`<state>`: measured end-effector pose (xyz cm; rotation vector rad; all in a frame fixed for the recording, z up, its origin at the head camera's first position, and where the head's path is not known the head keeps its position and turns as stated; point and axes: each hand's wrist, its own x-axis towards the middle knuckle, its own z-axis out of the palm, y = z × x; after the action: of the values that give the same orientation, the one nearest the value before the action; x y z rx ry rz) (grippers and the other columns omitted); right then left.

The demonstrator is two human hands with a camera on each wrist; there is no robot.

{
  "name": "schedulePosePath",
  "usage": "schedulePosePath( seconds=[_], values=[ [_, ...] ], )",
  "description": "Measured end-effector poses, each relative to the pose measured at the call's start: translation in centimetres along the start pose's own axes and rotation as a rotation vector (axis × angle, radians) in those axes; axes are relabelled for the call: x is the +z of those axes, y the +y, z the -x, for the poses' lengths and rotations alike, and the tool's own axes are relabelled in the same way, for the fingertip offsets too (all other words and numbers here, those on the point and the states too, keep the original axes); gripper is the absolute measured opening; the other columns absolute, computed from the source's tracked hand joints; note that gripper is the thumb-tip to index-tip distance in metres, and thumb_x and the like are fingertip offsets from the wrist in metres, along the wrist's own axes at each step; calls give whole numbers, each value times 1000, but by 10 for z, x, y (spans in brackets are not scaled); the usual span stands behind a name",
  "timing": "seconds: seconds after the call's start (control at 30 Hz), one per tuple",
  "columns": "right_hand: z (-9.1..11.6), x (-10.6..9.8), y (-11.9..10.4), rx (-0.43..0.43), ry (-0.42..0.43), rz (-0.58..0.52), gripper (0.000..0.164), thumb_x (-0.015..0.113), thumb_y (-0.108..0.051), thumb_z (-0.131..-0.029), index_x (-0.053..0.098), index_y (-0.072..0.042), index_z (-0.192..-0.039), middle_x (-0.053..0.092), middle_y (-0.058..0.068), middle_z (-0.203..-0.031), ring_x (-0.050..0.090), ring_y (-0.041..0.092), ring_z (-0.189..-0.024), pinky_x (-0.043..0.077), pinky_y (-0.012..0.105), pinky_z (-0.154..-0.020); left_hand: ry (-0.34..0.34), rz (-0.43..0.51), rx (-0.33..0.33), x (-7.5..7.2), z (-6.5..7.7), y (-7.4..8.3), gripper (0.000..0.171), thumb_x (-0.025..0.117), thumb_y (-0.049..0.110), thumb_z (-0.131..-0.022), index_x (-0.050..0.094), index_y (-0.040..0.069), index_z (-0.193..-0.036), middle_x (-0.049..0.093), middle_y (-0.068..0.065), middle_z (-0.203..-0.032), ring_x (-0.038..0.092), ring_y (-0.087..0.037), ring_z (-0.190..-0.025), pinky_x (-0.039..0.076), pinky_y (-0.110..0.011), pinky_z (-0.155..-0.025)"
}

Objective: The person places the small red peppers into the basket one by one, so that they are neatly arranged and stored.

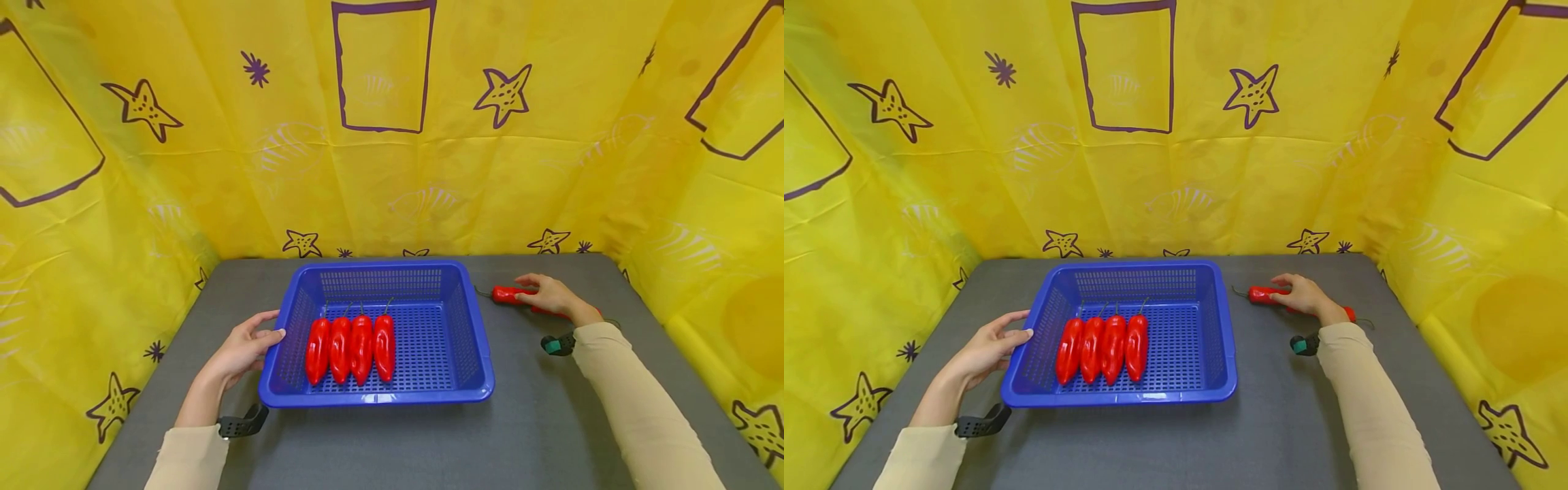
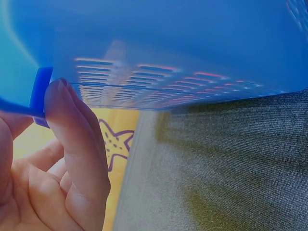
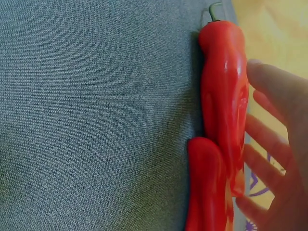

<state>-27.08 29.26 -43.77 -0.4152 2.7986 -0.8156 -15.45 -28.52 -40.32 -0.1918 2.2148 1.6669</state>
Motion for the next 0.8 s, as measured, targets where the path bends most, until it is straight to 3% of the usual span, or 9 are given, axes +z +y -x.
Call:
schedulePosePath(
  seconds=[0.3,0.8],
  values=[
    [-2,5,5,27,-18,55,51,62,-35,-86,53,-2,-124,58,24,-115,53,36,-101,42,53,-89,-3,6,-2,-1,-1,-2,69,58,29,-90,20,10,-145,64,-17,-103,68,-29,-83,56,-45,-69],
    [-5,14,5,-18,14,131,47,60,-30,-87,55,2,-122,59,24,-111,53,37,-98,41,54,-88,-4,7,0,-1,-2,-3,68,58,28,-91,20,10,-145,64,-17,-103,67,-29,-83,56,-45,-70]
  ],
)
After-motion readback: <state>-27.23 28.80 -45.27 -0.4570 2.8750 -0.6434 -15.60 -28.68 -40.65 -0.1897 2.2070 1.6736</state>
